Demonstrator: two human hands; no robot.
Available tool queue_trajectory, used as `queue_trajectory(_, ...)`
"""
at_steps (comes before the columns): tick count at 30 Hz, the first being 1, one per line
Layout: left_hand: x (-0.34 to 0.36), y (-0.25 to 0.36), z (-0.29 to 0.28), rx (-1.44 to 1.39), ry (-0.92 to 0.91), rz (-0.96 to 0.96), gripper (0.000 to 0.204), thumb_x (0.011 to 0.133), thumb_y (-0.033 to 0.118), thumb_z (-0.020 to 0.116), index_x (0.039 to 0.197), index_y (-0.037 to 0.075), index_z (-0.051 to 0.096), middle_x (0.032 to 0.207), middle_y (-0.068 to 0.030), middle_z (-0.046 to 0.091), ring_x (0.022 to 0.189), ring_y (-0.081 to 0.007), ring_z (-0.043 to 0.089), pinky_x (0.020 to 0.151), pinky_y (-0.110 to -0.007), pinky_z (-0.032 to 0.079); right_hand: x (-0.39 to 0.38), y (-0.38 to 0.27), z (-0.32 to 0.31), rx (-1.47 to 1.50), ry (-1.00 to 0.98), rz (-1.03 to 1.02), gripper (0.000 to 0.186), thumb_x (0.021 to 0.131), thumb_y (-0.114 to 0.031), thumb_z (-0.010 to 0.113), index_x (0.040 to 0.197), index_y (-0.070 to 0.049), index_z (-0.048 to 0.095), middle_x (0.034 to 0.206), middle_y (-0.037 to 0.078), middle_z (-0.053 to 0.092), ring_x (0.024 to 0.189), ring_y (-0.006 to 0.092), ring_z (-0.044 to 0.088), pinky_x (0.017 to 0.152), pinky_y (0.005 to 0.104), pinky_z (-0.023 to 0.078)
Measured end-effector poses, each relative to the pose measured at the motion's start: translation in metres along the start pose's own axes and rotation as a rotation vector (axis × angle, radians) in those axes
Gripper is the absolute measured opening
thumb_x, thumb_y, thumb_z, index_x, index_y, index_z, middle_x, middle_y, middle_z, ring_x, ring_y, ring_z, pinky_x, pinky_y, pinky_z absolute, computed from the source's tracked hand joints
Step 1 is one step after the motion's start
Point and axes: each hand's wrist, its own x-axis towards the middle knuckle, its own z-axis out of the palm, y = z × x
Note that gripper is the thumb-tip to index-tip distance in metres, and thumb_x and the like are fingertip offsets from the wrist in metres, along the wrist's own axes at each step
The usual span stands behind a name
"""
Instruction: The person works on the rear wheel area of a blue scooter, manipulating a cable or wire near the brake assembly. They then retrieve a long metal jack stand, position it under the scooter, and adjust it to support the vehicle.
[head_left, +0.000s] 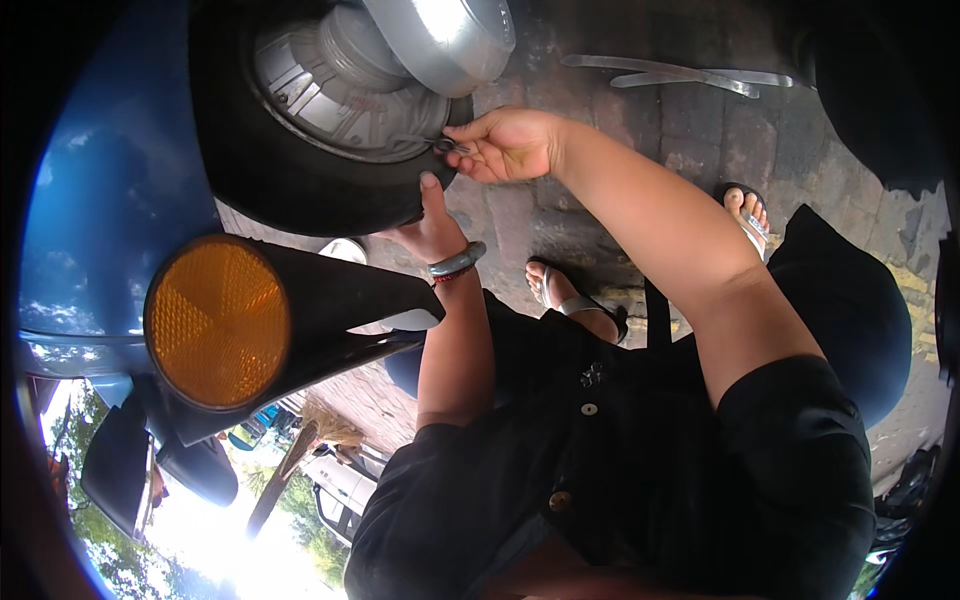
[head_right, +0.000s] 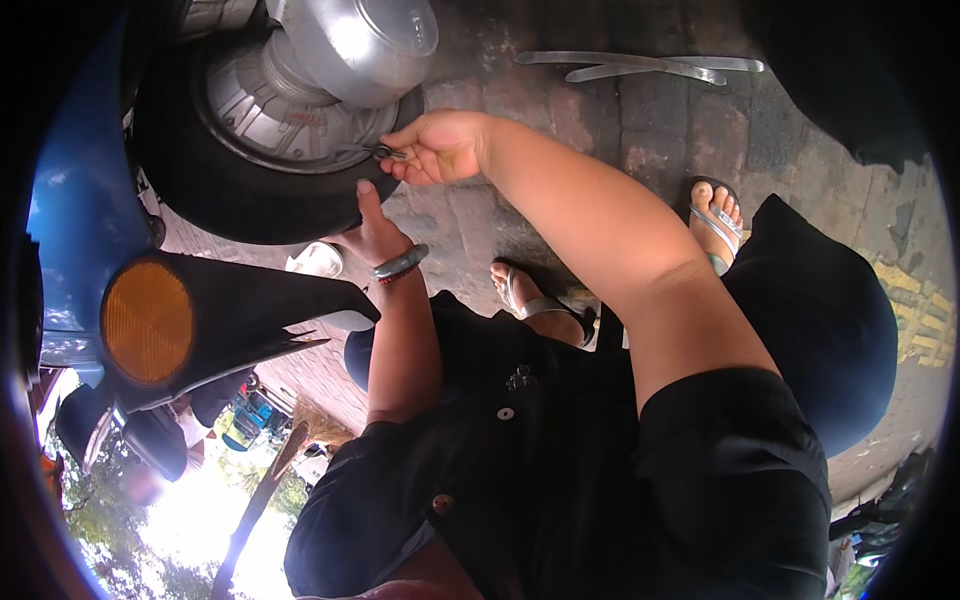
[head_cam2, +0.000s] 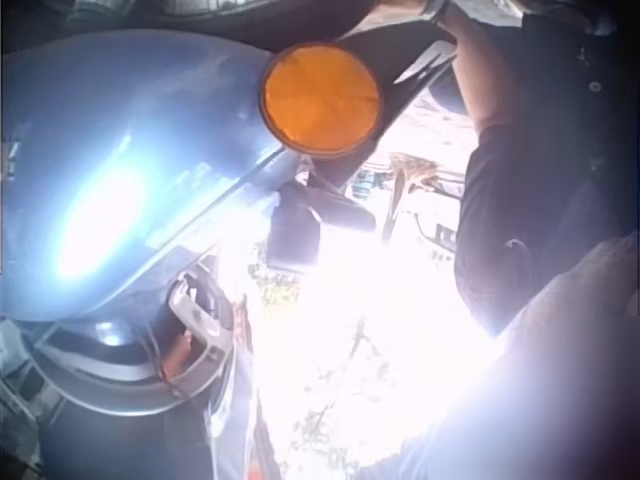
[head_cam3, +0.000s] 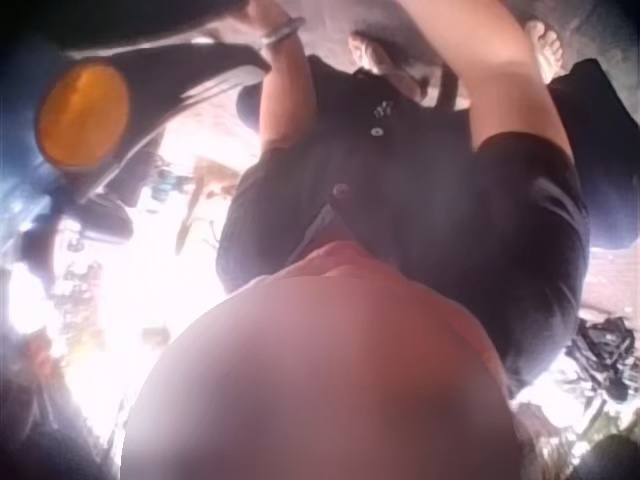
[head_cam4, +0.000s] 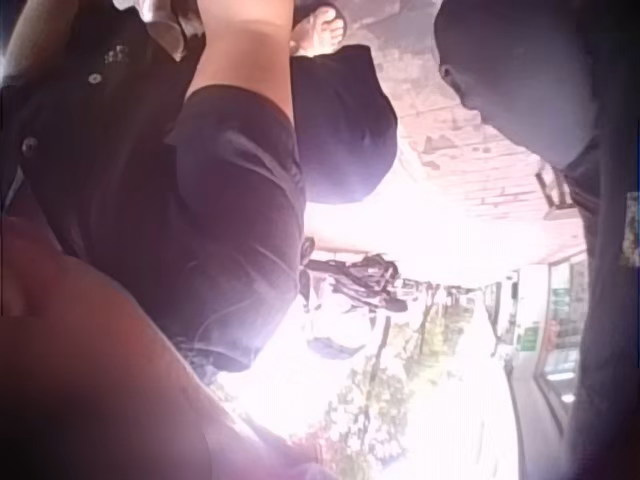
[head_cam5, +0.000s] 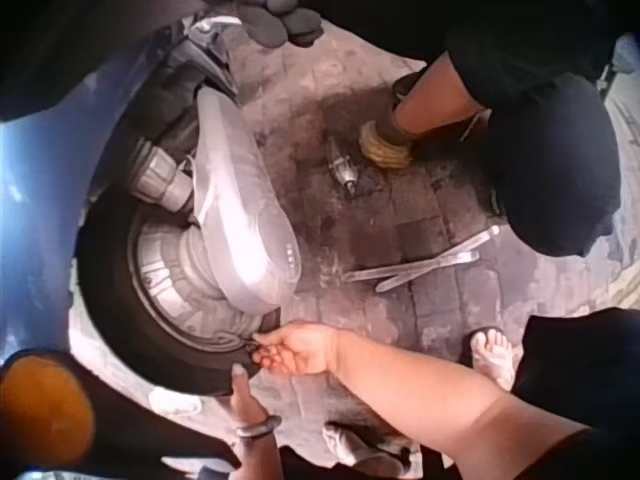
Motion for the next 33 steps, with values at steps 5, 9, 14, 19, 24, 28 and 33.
queue_trajectory(5,-0.005,0.012,0.009,-0.16,-0.084,-0.01,0.086,0.071,0.0,0.069,0.136,-0.006,0.013,0.133,-0.0219,0.032,0.115,-0.0262,0.044,0.096,-0.039,0.041,-0.005,-0.007,-0.01,-0.033,-0.187,0.186,0.028,0.092,-0.028,0.054,0.099,-0.001,0.055,0.072,0.001,0.056,0.055,0.0071,0.05,0.052,0.0178,0.044)
queue_trajectory(9,0.005,0.012,0.002,-0.096,-0.07,-0.004,0.087,0.071,0.0,0.069,0.136,-0.006,0.011,0.133,-0.0221,0.032,0.117,-0.0275,0.042,0.099,-0.038,0.039,0.009,0.01,-0.003,0.158,-0.201,0.144,0.027,0.092,-0.029,0.055,0.095,-0.002,0.055,0.061,-0.003,0.048,0.05,0.0033,0.042,0.044,0.0151,0.033)
queue_trajectory(14,0.006,0.009,-0.002,-0.004,-0.022,0.05,0.089,0.069,0.001,0.069,0.136,-0.006,0.011,0.133,-0.0225,0.031,0.118,-0.0287,0.039,0.101,-0.038,0.036,0.005,-0.001,0.011,-0.197,0.09,-0.055,0.023,0.089,-0.024,0.061,0.088,-0.002,0.055,0.056,-0.004,0.044,0.043,0.0029,0.036,0.041,0.0152,0.03)
queue_trajectory(19,0.004,0.01,-0.002,0.04,-0.02,0.062,0.09,0.068,0.003,0.07,0.136,-0.007,0.012,0.132,-0.0229,0.029,0.118,-0.0295,0.039,0.1,-0.038,0.037,-0.001,-0.004,0.018,-0.463,0.156,-0.198,0.025,0.087,-0.025,0.063,0.08,-0.002,0.058,0.056,-0.001,0.047,0.046,0.0066,0.042,0.043,0.0206,0.034)
queue_trajectory(24,0.004,0.01,-0.001,0.128,-0.012,0.071,0.089,0.068,0.007,0.07,0.135,-0.008,0.013,0.131,-0.0231,0.029,0.117,-0.03,0.04,0.098,-0.039,0.038,0.01,0.006,0.011,-1.334,0.523,-0.728,0.02,0.084,-0.022,0.065,0.082,-0.003,0.062,0.062,0.007,0.056,0.056,0.0209,0.054,0.056,0.0325,0.045)
queue_trajectory(28,0.004,0.01,0.003,0.102,-0.022,0.085,0.089,0.068,0.009,0.071,0.134,-0.009,0.014,0.13,-0.0237,0.03,0.116,-0.0304,0.042,0.097,-0.04,0.039,0.015,0.023,0.004,-1.504,0.676,-1.17,0.016,0.084,-0.021,0.064,0.087,-0.005,0.064,0.064,0.008,0.057,0.06,0.0215,0.055,0.061,0.032,0.047)
queue_trajectory(33,0.001,0.007,0.002,0.081,0.022,0.083,0.088,0.068,0.009,0.07,0.133,-0.009,0.015,0.128,-0.0235,0.033,0.115,-0.0301,0.042,0.097,-0.04,0.039,0.02,0.032,0.003,-0.729,0.42,-0.734,0.019,0.088,-0.022,0.061,0.09,-0.004,0.065,0.066,0.002,0.058,0.059,0.0095,0.05,0.056,0.025,0.042)
